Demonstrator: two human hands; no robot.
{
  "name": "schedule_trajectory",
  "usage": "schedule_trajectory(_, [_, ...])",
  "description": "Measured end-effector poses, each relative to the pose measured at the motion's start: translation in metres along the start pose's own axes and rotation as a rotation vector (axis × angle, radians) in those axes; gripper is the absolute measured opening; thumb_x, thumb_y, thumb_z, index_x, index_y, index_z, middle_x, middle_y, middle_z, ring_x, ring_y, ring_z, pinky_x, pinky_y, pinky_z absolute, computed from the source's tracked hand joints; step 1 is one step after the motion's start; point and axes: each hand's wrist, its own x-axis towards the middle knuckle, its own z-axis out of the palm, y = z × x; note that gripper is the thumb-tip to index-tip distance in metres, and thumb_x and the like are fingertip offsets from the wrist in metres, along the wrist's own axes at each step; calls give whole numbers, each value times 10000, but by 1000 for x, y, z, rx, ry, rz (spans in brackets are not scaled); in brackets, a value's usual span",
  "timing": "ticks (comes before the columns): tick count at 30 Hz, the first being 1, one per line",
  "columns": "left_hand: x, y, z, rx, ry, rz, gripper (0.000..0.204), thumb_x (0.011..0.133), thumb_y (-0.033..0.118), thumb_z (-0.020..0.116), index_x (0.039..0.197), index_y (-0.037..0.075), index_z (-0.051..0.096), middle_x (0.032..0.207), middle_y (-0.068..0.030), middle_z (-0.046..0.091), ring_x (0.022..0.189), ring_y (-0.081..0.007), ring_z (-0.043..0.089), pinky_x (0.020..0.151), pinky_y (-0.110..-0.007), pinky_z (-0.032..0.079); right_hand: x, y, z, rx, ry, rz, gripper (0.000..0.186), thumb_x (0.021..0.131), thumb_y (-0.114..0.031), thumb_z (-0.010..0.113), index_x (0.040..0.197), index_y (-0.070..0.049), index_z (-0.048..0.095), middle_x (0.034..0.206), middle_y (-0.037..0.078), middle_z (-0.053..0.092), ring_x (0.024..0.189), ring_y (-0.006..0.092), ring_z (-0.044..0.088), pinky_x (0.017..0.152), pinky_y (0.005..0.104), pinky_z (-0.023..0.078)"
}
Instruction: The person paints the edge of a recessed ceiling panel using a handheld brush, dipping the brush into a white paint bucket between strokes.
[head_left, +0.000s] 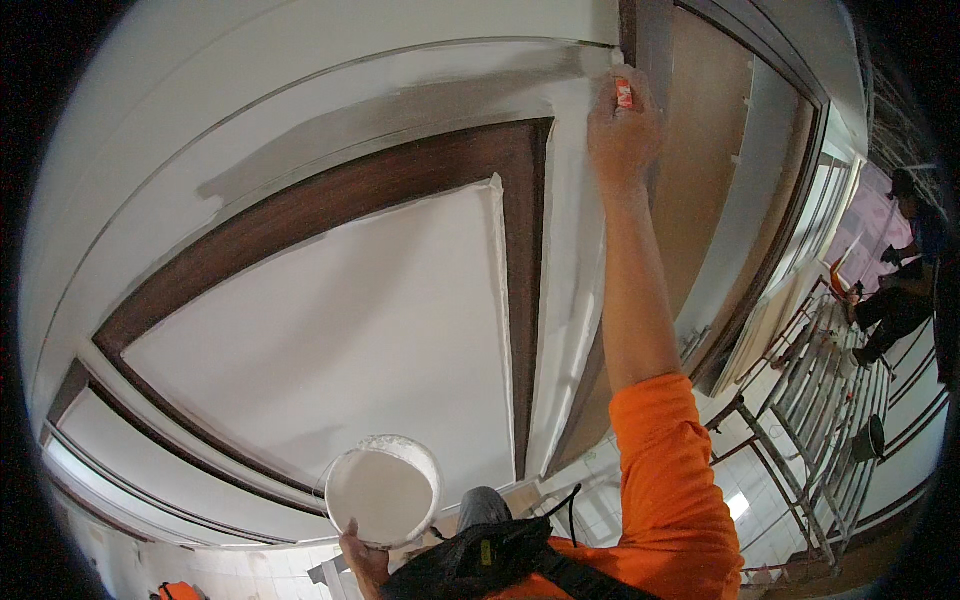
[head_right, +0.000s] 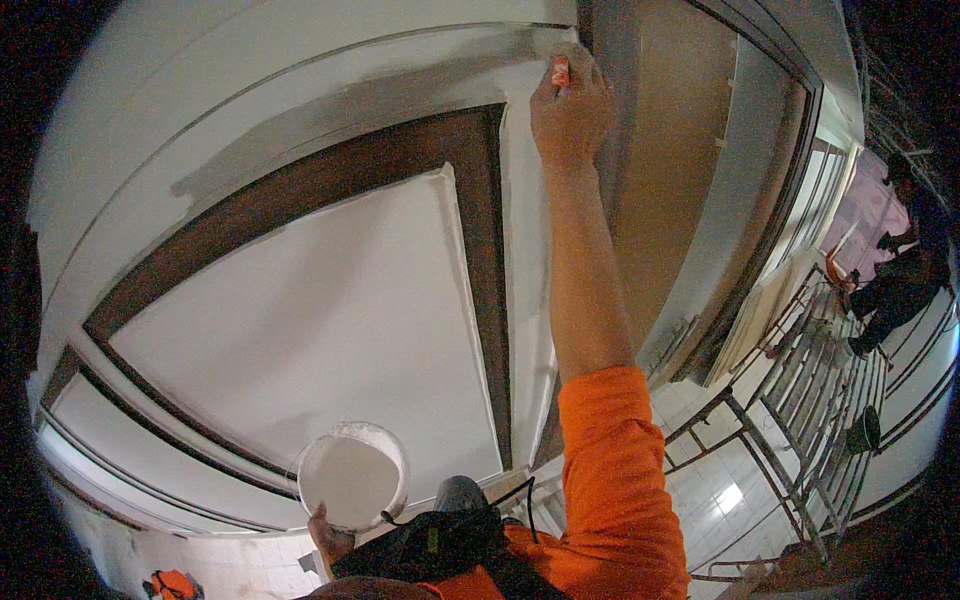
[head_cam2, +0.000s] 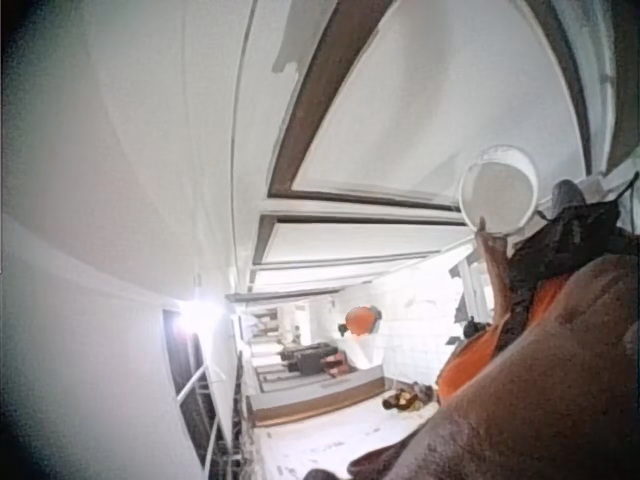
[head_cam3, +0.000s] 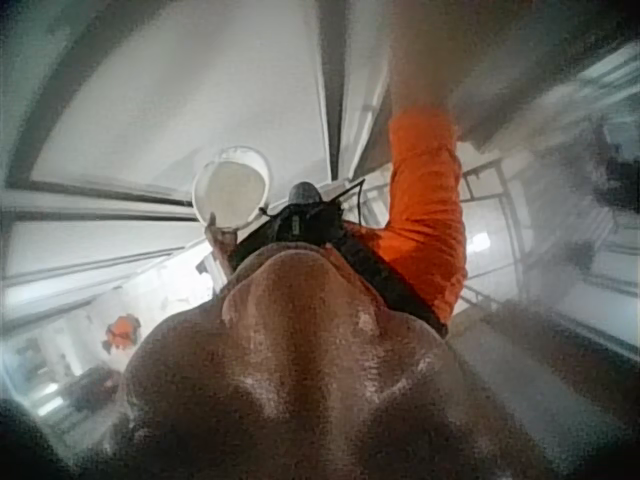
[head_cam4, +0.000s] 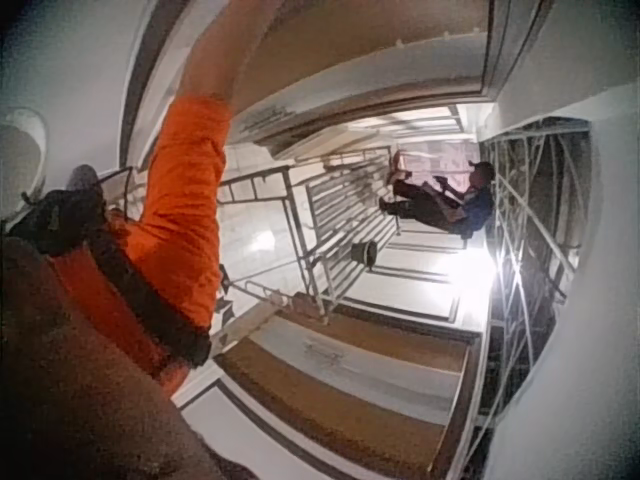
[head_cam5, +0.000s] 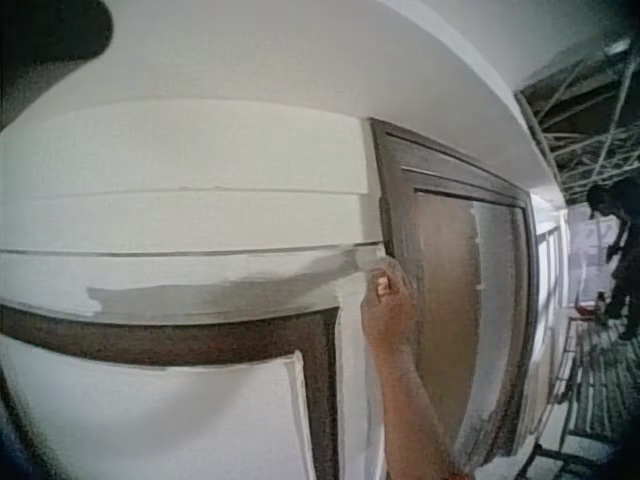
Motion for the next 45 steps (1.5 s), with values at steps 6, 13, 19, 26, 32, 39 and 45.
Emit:
schedule_trajectory(6, [5,2,-10,-28,-116,-46,498,997,277,449,1405,-8,408,1377,-188,516,1264,-339,508,1072,-524,402,-2,-17,1,-109,-93,-32,148,836,-139,616,983,-129,631,929,101,683,863,367,655,723,479,520])
schedule_trajectory(13, [2,2,-10,-8,-61,-25,487,1001,269,442,1398,-13,413,1378,-187,517,1258,-334,516,1070,-521,406,-13,-56,6,-118,-165,-73,214,783,-148,672,985,-144,604,915,52,667,880,320,656,710,462,530])
schedule_trajectory(19, [4,2,-14,9,-9,-50,609,930,315,579,1409,-8,385,1401,-168,494,1257,-348,510,1042,-557,432,-20,-96,7,-39,-195,-67,281,736,-123,713,987,-149,592,932,37,663,901,311,650,672,448,551])
schedule_trajectory(26, [14,-2,-32,-91,-14,-17,538,969,243,517,1432,9,373,1432,-176,473,1292,-346,481,1060,-558,416,-36,-151,18,58,-248,-158,310,721,-115,721,1004,-145,598,1034,73,648,919,342,639,692,428,583])
schedule_trajectory(32, [7,-3,-30,-87,7,-23,555,965,251,526,1441,15,363,1438,-162,467,1299,-338,470,1064,-543,412,-46,-192,33,185,-211,-257,278,725,-131,728,972,-149,603,1058,77,647,926,330,642,672,418,591])
schedule_trajectory(39, [0,1,-29,-83,31,-43,566,958,254,530,1444,24,355,1430,-146,473,1293,-335,473,1075,-537,400,-40,-203,21,550,-176,-198,199,773,-118,713,941,-147,612,921,93,674,846,305,656,613,387,559])
schedule_trajectory(45, [-3,1,-32,-111,-15,7,554,970,264,520,1442,25,358,1429,-146,472,1296,-326,470,1088,-535,386,-33,-142,23,935,-280,319,144,916,-190,681,984,-64,659,803,69,695,718,201,691,573,334,520])
